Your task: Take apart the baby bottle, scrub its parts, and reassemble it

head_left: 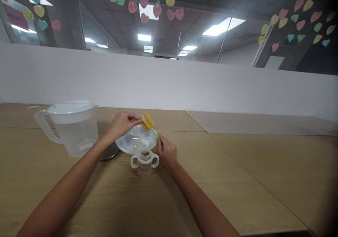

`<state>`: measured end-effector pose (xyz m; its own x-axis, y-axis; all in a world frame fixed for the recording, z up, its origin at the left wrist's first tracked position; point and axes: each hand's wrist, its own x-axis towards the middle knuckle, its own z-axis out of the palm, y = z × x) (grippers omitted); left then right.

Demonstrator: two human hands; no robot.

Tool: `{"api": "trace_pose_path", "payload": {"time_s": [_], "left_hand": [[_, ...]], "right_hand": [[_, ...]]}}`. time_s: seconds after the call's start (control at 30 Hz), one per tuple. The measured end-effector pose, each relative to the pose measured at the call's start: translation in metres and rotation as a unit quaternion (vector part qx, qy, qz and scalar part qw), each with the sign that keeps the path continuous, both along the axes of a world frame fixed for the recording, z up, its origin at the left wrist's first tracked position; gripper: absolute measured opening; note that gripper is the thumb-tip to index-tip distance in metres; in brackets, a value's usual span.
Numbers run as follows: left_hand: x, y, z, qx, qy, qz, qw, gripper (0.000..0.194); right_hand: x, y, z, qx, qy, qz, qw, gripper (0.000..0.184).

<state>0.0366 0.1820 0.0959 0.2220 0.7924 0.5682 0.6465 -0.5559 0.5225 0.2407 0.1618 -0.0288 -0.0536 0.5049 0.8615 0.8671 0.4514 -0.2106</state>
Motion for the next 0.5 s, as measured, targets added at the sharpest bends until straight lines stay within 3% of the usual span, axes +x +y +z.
{"api": "trace_pose_path", "payload": {"time_s": [0.2, 0.33, 0.5], "left_hand": [[-0.013, 0.01, -0.001, 0.035, 0.027, 0.059, 0.997, 0.026], [-0.036, 0.019, 0.003, 0.047, 0.085, 0.132, 0.986, 0.019], [-0.07, 0.041, -0.011, -0.071, 0.108, 0.163, 0.978, 0.004]], "right_hand": [[-0.002, -0.002, -0.001, -0.03, 0.019, 0.014, 0.999, 0.032], [-0.003, -0.003, 0.001, -0.052, 0.056, 0.001, 0.997, 0.034], [-0.001, -0.001, 0.002, -0.071, 0.078, -0.011, 0.994, 0.034]]}}
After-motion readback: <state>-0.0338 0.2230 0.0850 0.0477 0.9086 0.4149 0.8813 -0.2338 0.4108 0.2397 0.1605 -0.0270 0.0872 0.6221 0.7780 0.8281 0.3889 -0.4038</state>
